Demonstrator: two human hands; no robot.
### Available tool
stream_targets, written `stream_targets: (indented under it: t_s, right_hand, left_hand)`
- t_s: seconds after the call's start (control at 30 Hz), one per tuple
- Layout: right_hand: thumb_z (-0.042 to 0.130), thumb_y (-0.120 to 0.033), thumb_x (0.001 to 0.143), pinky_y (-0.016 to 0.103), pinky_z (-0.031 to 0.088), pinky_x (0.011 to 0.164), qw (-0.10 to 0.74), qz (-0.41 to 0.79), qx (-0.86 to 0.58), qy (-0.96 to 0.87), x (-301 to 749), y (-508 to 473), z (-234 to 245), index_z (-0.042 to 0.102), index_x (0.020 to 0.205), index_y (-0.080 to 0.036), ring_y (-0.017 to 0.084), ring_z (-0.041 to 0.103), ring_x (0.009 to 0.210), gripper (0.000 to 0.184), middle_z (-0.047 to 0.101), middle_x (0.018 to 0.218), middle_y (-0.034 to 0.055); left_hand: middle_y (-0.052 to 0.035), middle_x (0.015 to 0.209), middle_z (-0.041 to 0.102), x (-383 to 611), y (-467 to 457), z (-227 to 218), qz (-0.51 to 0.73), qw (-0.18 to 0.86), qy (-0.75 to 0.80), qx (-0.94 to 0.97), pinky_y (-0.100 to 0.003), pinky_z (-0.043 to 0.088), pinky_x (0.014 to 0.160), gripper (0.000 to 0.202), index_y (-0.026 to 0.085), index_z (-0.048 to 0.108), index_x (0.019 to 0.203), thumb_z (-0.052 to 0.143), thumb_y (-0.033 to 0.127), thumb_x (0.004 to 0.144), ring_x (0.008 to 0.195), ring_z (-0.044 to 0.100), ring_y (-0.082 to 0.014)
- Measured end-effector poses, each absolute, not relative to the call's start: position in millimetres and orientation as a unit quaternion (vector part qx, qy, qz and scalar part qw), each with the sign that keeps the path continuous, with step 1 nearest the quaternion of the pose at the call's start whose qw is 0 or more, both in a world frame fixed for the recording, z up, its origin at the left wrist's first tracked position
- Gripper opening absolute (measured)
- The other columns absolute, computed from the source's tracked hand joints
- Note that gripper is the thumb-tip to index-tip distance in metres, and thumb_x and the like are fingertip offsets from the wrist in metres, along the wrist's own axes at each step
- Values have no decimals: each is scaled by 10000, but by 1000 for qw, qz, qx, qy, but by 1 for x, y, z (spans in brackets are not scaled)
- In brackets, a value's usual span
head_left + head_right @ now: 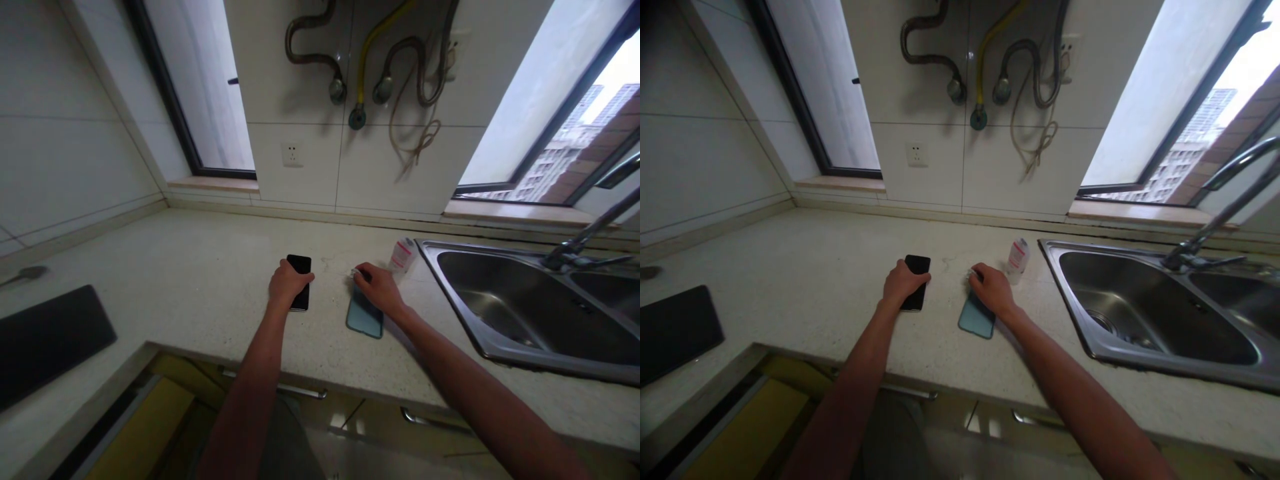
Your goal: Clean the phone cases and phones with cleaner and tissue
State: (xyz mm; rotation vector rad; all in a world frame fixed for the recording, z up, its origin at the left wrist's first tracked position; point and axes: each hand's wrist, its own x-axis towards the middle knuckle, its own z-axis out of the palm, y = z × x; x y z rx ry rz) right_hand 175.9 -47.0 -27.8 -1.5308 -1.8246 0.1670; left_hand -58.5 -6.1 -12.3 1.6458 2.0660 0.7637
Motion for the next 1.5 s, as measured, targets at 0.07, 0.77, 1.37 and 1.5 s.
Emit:
stream_targets:
  t_s: [0.07, 0.77, 1.37, 1.5]
  right_hand:
    - [511, -312, 866, 296, 425, 649, 364, 67, -593, -715, 176, -47, -29, 696, 936, -193, 189, 625, 683, 230, 713, 786, 52]
    - [728, -389, 669, 339, 562, 659, 628, 452, -450, -446, 170, -36, -30, 590, 1030, -229, 188, 683, 726, 418, 696, 845, 13]
    - [560, -229, 939, 500, 441, 1013, 415, -68, -325, -847, 161, -64, -17, 645, 1238, -256, 264, 570, 1244, 313, 650, 1314, 105]
    - [546, -259, 955, 457, 497, 996, 346, -37, -283, -894, 157, -68, -15, 666, 1217, -233, 239, 627, 1155, 289, 710, 1197, 89]
  left_hand:
    - [-186, 1034, 698, -58, -6, -11, 345, 313, 693, 551, -408, 519, 777, 625, 159, 569, 1098, 830, 422, 595, 973, 667, -330]
    - [-224, 1033, 717, -26, -20, -13, 297, 908, 168, 244, -542, 485, 915, 628, 75, 588, 1252, 373, 575, 938, 945, 705, -336]
    - [-99, 720, 664, -6, -29, -17, 332, 916, 142, 176, -363, 507, 756, 625, 93, 679, 1022, 397, 643, 928, 707, 669, -237]
    - [-92, 701, 645, -6, -31, -15, 328, 916, 155, 171, -370, 503, 763, 665, 89, 671, 1033, 349, 662, 932, 706, 663, -241]
